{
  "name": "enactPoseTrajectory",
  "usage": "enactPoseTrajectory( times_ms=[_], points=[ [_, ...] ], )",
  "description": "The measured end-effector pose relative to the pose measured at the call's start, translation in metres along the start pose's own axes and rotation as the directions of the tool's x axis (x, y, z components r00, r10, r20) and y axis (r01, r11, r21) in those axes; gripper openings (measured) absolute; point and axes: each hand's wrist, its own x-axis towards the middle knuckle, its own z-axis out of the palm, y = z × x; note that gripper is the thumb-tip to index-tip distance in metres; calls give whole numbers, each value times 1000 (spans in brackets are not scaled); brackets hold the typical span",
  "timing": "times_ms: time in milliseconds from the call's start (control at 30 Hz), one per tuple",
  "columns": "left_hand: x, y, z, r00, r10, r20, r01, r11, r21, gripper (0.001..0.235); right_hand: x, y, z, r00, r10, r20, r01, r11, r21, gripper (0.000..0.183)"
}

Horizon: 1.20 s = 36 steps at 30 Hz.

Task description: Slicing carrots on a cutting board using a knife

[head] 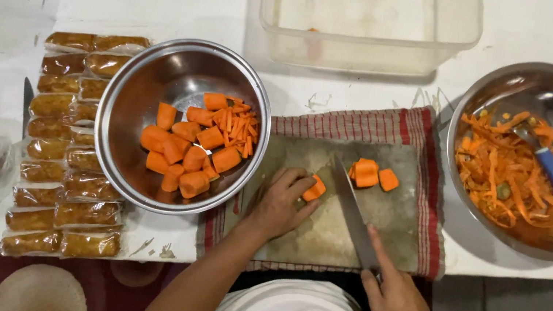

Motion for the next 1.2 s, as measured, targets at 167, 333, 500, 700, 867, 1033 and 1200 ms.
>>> enactPoseTrajectory(
  times_ms=[167,333,500,700,867,1033,1200],
  points=[
    [4,7,-7,999,-29,-23,30,997,69,34,6,3,12,1000,-5,-12,3,992,-129,83],
    [4,3,-6,1000,18,-8,-18,1000,21,32,-1,-23,6,991,133,8,-121,924,-363,90],
    [5,4,-8,1000,24,-19,-23,999,45,32,6,-9,13,997,78,-23,-81,948,-309,91],
    [-5,-7,7,999,15,-28,-16,1000,-8,33,5,-21,7,989,145,-3,-141,950,-278,88],
    [1,-6,-6,1000,5,-4,-5,999,-41,30,20,-20,4,992,127,0,-122,950,-287,90],
    [-8,0,-3,999,-49,11,49,999,11,32,6,-41,2,987,161,-3,-153,931,-330,90],
    [-9,1,-3,999,-31,11,31,999,6,29,14,-23,7,990,141,-16,-138,935,-327,88]
  ],
)
